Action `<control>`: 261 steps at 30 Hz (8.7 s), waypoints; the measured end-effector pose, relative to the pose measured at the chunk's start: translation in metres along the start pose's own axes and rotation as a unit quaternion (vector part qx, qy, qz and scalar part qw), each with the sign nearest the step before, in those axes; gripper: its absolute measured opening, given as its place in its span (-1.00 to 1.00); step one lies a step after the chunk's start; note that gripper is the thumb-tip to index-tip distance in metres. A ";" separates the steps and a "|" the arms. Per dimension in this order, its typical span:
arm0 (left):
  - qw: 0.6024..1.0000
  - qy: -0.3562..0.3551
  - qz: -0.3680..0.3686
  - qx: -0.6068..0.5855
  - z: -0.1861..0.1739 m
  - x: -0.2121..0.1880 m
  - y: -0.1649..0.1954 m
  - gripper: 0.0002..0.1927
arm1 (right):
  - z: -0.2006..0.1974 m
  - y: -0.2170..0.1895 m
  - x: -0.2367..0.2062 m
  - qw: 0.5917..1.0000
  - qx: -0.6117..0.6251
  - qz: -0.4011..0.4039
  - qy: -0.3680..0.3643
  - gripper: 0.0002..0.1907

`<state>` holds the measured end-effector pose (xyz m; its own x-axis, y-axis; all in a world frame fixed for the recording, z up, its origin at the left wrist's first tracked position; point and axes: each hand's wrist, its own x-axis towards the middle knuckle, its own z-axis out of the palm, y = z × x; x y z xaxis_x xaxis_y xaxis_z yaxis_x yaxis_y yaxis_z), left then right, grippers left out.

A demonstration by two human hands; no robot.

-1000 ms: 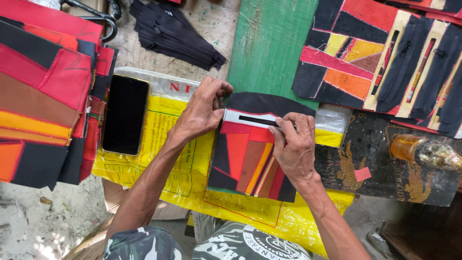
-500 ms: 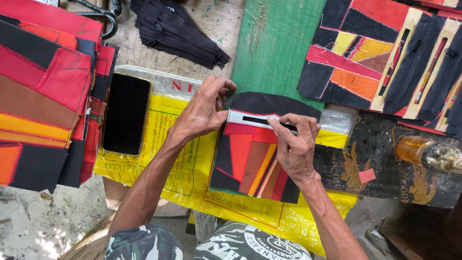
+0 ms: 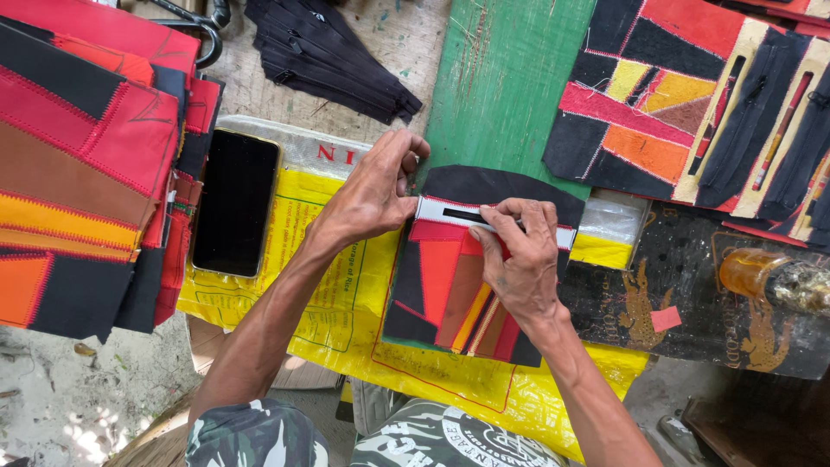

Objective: The person applies glue from a bottle onto black zippers and presses the zippers onto the top edge of colorful patchwork fabric pouches. They work through several pouches one at a time, aligning each zipper along the opening and smoothing it into place by hand.

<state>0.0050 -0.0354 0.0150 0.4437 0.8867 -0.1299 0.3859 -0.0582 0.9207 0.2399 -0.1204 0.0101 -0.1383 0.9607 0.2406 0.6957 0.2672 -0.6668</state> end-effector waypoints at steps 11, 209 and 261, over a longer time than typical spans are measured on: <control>1.000 0.002 0.008 -0.003 0.001 0.000 -0.003 -0.45 | 0.006 0.008 -0.004 0.998 0.062 0.006 0.032 -0.51; 0.993 0.112 0.003 -0.047 0.028 -0.029 0.085 -0.63 | -0.109 0.041 -0.018 0.931 0.235 0.278 -0.010 -0.81; 0.942 0.101 0.176 0.267 0.080 -0.041 0.029 -0.83 | -0.038 0.036 -0.055 0.975 0.060 0.191 0.101 -0.69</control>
<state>0.0626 -0.1104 0.0172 0.4782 0.8356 0.2704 0.6199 -0.5392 0.5701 0.2994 -0.1669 0.0000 0.2644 0.9607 0.0850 0.5801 -0.0881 -0.8098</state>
